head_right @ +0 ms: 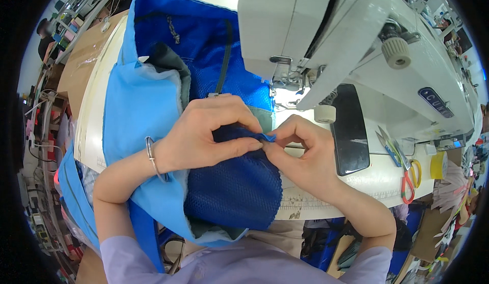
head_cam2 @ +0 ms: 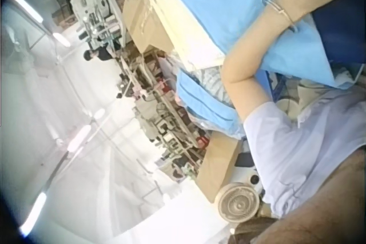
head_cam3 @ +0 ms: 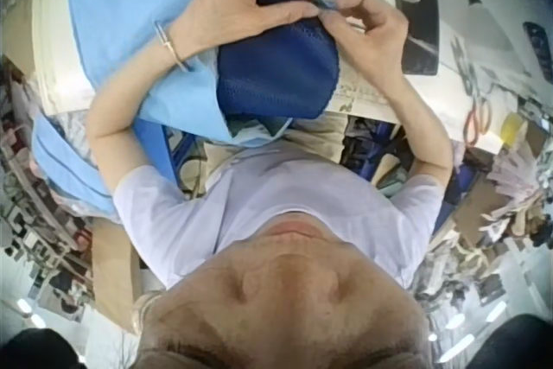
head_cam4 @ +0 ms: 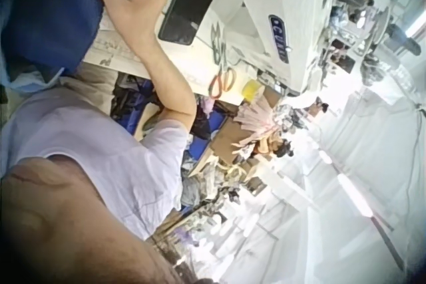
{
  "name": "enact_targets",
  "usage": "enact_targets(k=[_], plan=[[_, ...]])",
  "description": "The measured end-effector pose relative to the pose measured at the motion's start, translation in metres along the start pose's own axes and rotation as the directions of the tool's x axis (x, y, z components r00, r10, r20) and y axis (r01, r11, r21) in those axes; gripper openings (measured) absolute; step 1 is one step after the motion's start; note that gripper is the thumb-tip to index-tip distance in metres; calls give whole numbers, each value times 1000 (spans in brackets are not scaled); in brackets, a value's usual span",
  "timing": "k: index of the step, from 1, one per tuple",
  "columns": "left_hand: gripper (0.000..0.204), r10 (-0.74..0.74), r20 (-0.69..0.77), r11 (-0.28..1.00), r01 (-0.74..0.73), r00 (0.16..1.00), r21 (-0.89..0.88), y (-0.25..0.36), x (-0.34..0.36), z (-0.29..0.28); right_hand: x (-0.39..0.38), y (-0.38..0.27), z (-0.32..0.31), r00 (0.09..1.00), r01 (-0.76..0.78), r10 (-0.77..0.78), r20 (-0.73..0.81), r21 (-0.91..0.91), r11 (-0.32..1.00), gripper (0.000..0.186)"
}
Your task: The person sews a blue and green fabric bag using a sewing machine. They align the edges, guide the bag under the needle, and stitch along the seams, periodically adjusting the fabric and inspecting the work.
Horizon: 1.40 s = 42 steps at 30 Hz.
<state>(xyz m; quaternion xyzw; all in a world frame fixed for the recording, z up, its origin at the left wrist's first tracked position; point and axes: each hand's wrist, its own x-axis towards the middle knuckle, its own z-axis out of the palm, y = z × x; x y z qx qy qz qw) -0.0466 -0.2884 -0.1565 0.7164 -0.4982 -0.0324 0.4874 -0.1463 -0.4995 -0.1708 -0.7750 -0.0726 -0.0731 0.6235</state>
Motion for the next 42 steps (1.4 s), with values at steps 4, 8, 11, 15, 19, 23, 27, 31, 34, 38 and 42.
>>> enact_targets(k=[4,8,11,15,19,23,27,31,34,38,42], plan=[[17,-113,146,993,117,983,-15,2,3,-5,-2,3,-1,986,-167,164,31,170,971,9],[17,-279,254,925,330,926,-187,2,4,-10,0,-2,-3,970,-241,232,70,215,946,11],[15,-355,303,802,455,884,-388,0,5,-11,0,-4,-3,982,-189,177,69,267,945,10],[13,-370,349,726,502,861,-470,1,8,-15,-1,-2,-4,993,-88,70,98,196,977,9],[11,-315,368,789,457,875,-411,4,4,-25,3,3,-9,961,222,-218,170,-1,975,6],[10,-368,303,856,447,879,-258,5,-2,-38,-7,9,8,849,529,-460,261,-427,734,9],[11,-361,298,920,390,884,-45,12,11,-50,-15,17,15,668,730,-587,457,-556,397,12],[13,-242,296,962,188,924,200,7,43,-41,-20,16,13,627,765,-579,522,-553,330,18],[15,-275,338,946,190,900,264,-4,62,-29,-24,24,14,658,738,-584,475,-558,378,21],[33,-288,345,894,122,893,431,-30,51,-26,-26,21,12,651,753,-567,505,-525,397,20],[26,-690,319,718,554,650,422,-1,73,-23,-26,19,12,657,746,-560,505,-545,383,21]])
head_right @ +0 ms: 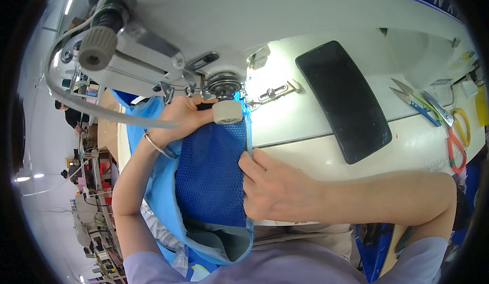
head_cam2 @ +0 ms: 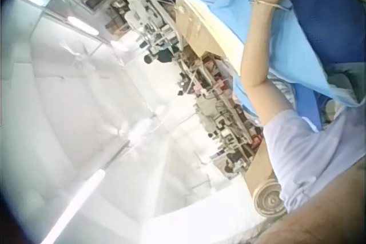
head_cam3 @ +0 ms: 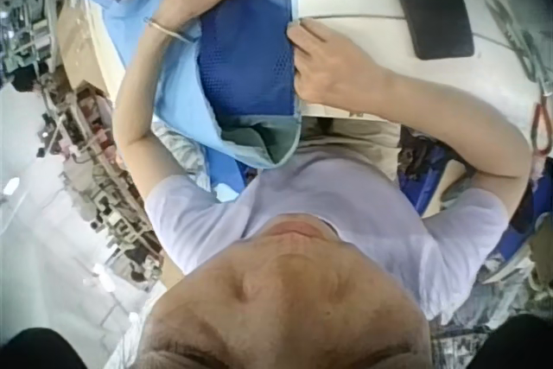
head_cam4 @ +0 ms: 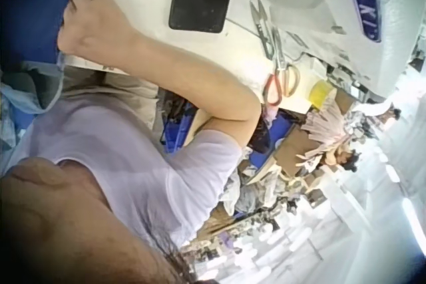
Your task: The person sews a blue and green fabric bag using a sewing machine. They align the edges, guide the bag under the needle, and stitch along the seams, periodically adjusting the fabric and inspecting the work.
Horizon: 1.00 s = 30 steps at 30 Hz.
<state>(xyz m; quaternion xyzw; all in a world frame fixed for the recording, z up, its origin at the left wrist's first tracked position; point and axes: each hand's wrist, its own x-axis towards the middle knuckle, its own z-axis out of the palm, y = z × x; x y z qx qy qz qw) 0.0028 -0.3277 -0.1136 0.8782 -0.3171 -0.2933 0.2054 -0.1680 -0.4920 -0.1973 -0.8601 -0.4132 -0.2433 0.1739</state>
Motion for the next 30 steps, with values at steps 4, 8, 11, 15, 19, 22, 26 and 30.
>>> enact_targets(k=[4,8,11,15,19,22,26,30], plan=[[21,-280,135,959,282,950,6,38,2,-13,-2,0,0,1000,7,-7,-1,-38,999,21],[28,-305,124,950,311,944,-27,32,6,-9,-1,0,0,1000,6,-5,22,-37,999,23],[33,-280,91,957,285,956,-47,27,7,-4,1,-1,-4,998,12,-9,60,-42,999,23],[41,-178,-8,983,177,984,-45,16,6,5,0,1,-7,998,23,-21,56,-34,999,22],[43,220,-275,972,-188,936,139,-11,0,26,1,0,-5,999,23,-23,48,-15,1000,20],[14,486,-308,850,-361,818,383,-16,-5,32,1,-1,-3,998,30,-27,56,-60,998,20],[14,585,-222,758,-429,780,491,-16,-9,30,-2,-3,2,999,11,-10,40,-38,999,22],[29,709,-148,619,-508,690,599,-26,-16,27,1,-1,-9,997,-19,16,80,45,999,33]])
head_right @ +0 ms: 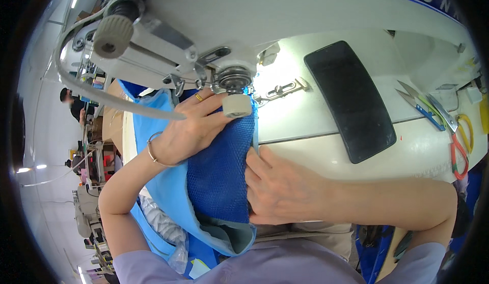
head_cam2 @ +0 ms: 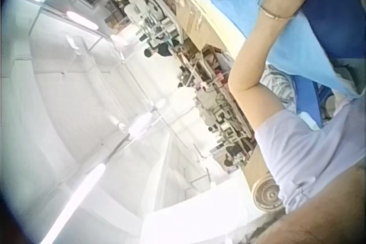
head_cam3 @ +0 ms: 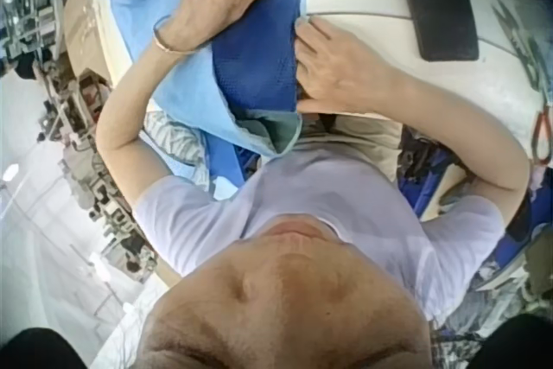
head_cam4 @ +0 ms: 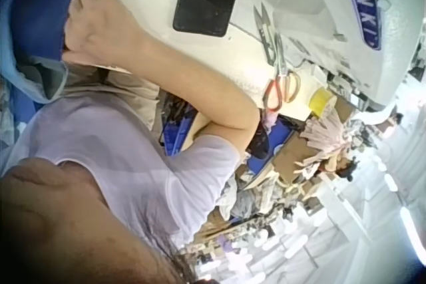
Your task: The person sews a blue and green fabric bag using a sewing machine. They align the edges, guide the bag under the needle, and stitch along the seams, periodically adjusting the fabric and inspecting the work.
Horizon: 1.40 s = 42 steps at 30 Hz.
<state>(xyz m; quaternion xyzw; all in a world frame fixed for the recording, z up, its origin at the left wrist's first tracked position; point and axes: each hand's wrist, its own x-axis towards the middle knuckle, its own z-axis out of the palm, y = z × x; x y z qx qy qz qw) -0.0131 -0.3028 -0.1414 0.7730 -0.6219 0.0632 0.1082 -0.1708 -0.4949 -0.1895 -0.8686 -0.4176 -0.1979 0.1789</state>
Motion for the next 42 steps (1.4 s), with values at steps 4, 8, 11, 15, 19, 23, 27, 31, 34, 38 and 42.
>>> enact_targets(k=[4,8,11,15,19,23,27,31,34,38,42], plan=[[37,50,6,999,-50,999,-19,-9,-8,6,3,9,-6,1000,7,-7,-6,41,999,24],[35,56,-81,998,-59,995,-24,-11,-13,17,2,16,10,995,36,-34,-94,17,999,14],[38,51,-108,997,-58,993,-56,-11,-12,21,4,19,8,993,76,-82,-81,-81,994,10],[43,64,-113,997,-68,991,-36,-16,-12,24,9,23,0,995,87,-93,-48,-116,989,12],[45,0,-80,1000,-1,997,-15,-19,-6,17,9,35,-1,995,53,-63,-81,-117,992,18],[37,33,-114,999,-33,993,6,-23,-3,21,10,41,1,992,38,-53,-114,-130,991,22],[37,16,-165,999,-22,986,-36,-21,-2,25,9,43,0,994,35,-45,-98,-103,994,20],[39,-30,-187,996,14,982,-84,-16,-4,26,8,50,-10,997,69,-70,-40,-22,997,15],[43,-74,-188,993,54,979,-107,-10,-4,26,10,54,-17,998,62,-61,-21,42,997,13],[46,-90,-193,989,65,977,-135,-9,-2,29,6,57,-16,999,42,-40,-28,69,997,14],[48,-129,-132,986,112,983,-126,-8,-1,23,6,58,-17,999,39,-38,-30,49,998,15]])
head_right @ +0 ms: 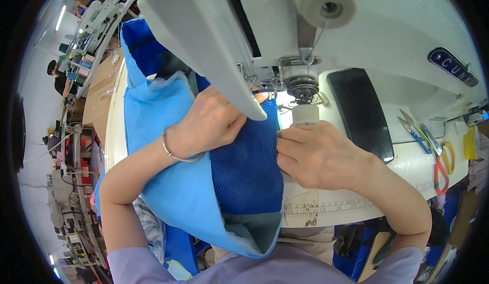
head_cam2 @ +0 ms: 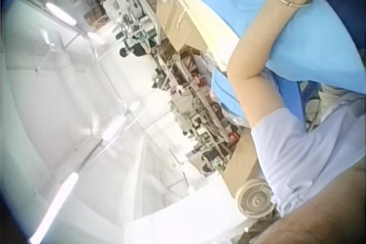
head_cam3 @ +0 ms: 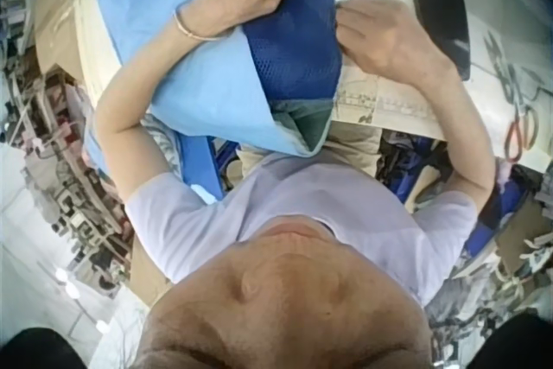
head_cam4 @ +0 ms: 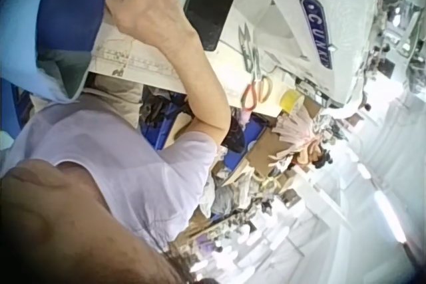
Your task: The person sews a blue and green fabric bag using a sewing machine. They align the edges, guide the bag under the needle, and stitch along the seams, periodically adjusting the fabric and inspecting the work.
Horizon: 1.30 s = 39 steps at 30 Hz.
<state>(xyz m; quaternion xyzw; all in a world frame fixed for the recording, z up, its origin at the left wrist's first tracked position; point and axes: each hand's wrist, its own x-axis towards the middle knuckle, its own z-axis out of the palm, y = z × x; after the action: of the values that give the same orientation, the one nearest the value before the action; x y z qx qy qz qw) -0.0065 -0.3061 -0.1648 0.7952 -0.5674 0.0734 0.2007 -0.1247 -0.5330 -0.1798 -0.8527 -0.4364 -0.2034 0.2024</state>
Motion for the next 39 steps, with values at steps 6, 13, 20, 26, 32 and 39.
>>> enact_targets(k=[6,13,20,26,32,39], plan=[[48,61,-35,998,-62,998,-21,-1,-3,3,0,-2,4,999,-8,9,-44,15,1000,16],[43,68,-52,998,-68,996,3,-5,-1,4,0,-1,6,998,-7,7,-65,9,1000,17],[39,52,-4,999,-52,999,4,-11,1,5,-2,-1,2,1000,-22,22,-20,-35,999,17],[39,48,4,999,-48,999,16,-13,1,4,-4,-3,10,997,-30,26,-69,-63,998,13],[41,119,25,993,-119,993,5,-26,1,3,-5,-10,16,997,-13,3,-83,-128,992,12],[42,337,158,911,-364,928,194,-18,9,-23,-12,-49,13,998,43,-30,51,-282,959,21]])
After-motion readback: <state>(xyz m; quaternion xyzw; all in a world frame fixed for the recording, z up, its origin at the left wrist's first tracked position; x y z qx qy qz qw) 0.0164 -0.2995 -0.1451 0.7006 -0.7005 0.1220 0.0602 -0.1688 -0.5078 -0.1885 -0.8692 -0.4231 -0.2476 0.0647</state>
